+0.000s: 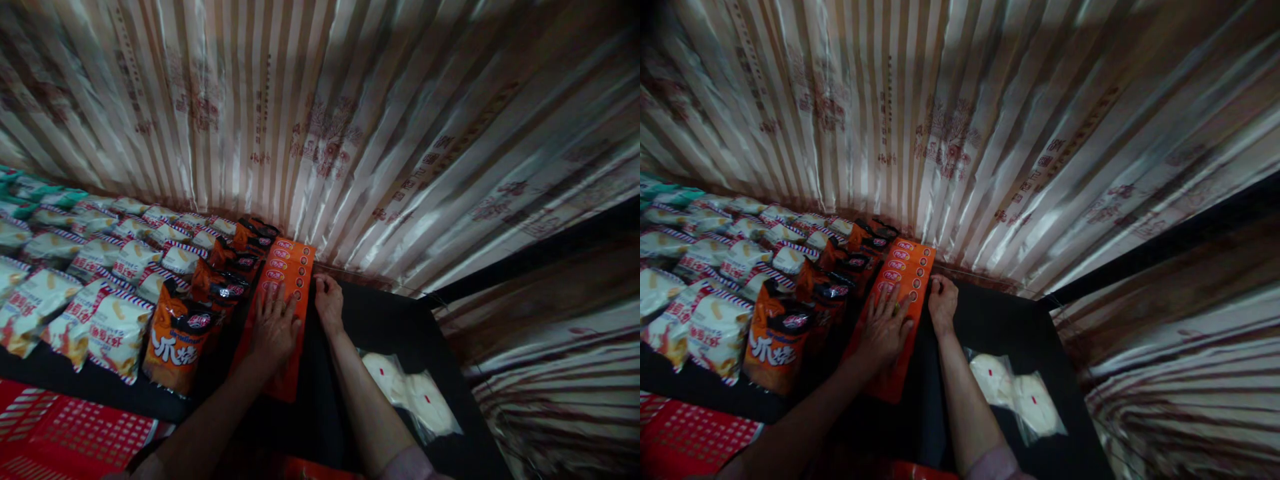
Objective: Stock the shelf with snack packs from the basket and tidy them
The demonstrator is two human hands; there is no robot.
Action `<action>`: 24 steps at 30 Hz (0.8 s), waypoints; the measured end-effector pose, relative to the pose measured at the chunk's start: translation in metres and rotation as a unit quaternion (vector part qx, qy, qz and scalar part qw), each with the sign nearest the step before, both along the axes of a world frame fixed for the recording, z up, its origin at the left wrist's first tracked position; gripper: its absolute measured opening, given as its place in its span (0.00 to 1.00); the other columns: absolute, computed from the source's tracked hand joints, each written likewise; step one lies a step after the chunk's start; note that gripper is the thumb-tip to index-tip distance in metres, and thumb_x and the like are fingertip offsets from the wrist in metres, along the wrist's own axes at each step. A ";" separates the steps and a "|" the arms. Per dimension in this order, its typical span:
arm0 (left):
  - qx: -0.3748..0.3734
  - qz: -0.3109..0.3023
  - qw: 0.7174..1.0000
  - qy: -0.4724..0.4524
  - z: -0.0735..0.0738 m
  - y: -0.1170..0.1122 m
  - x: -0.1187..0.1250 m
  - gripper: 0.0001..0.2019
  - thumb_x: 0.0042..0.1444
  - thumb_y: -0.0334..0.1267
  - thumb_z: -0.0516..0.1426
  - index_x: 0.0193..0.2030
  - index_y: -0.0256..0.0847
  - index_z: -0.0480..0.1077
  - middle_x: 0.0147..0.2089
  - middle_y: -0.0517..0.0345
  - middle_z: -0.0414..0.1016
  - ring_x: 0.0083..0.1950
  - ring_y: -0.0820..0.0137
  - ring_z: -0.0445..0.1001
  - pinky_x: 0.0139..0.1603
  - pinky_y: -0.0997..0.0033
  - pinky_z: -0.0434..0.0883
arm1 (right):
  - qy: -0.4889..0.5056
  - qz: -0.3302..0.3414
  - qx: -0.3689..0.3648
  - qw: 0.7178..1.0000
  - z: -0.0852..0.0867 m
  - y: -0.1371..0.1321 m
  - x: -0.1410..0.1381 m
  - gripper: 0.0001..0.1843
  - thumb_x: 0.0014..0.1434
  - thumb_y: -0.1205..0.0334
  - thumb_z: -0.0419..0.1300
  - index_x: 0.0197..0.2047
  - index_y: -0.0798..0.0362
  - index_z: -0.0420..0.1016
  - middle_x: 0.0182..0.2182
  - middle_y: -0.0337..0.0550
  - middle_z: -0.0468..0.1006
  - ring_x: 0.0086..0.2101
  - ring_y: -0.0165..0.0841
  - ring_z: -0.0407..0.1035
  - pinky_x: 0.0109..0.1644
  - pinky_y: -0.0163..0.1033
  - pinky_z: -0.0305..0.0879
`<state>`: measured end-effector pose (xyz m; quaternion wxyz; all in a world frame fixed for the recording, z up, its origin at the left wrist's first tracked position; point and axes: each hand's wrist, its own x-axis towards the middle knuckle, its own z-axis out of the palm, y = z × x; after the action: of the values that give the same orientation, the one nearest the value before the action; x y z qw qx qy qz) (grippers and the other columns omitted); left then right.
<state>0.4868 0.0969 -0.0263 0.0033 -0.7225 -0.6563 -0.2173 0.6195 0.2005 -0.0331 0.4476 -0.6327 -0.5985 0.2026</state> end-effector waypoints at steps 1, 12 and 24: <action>0.002 -0.001 1.000 0.000 -0.001 0.000 0.000 0.26 0.60 0.50 0.49 0.65 0.47 0.57 0.69 0.51 0.51 0.70 0.53 0.45 0.67 0.45 0.48 | 0.024 0.001 -0.004 1.000 0.001 -0.004 0.002 0.21 0.57 0.51 0.47 0.39 0.55 0.76 0.39 0.49 0.79 0.42 0.38 0.70 0.51 0.44 0.62; 0.007 -0.011 1.000 0.007 -0.008 -0.001 0.003 0.26 0.61 0.48 0.48 0.65 0.44 0.56 0.70 0.50 0.49 0.71 0.53 0.42 0.67 0.46 0.47 | 0.090 0.032 -0.119 0.988 0.012 -0.054 -0.010 0.38 0.61 0.39 0.35 0.56 0.57 0.69 0.58 0.50 0.68 0.61 0.37 0.56 0.66 0.46 0.46; -0.001 -0.018 1.000 -0.005 -0.007 -0.001 0.003 0.26 0.61 0.49 0.47 0.65 0.44 0.56 0.70 0.48 0.48 0.71 0.52 0.41 0.66 0.44 0.48 | 0.041 0.034 -0.145 0.988 0.021 -0.066 -0.012 0.43 0.61 0.39 0.31 0.60 0.63 0.64 0.63 0.54 0.59 0.64 0.37 0.48 0.67 0.44 0.42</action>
<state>0.4894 0.0959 -0.0333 -0.0048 -0.7332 -0.6434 -0.2201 0.6071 0.1341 -0.0119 0.3686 -0.6613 -0.5650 0.3281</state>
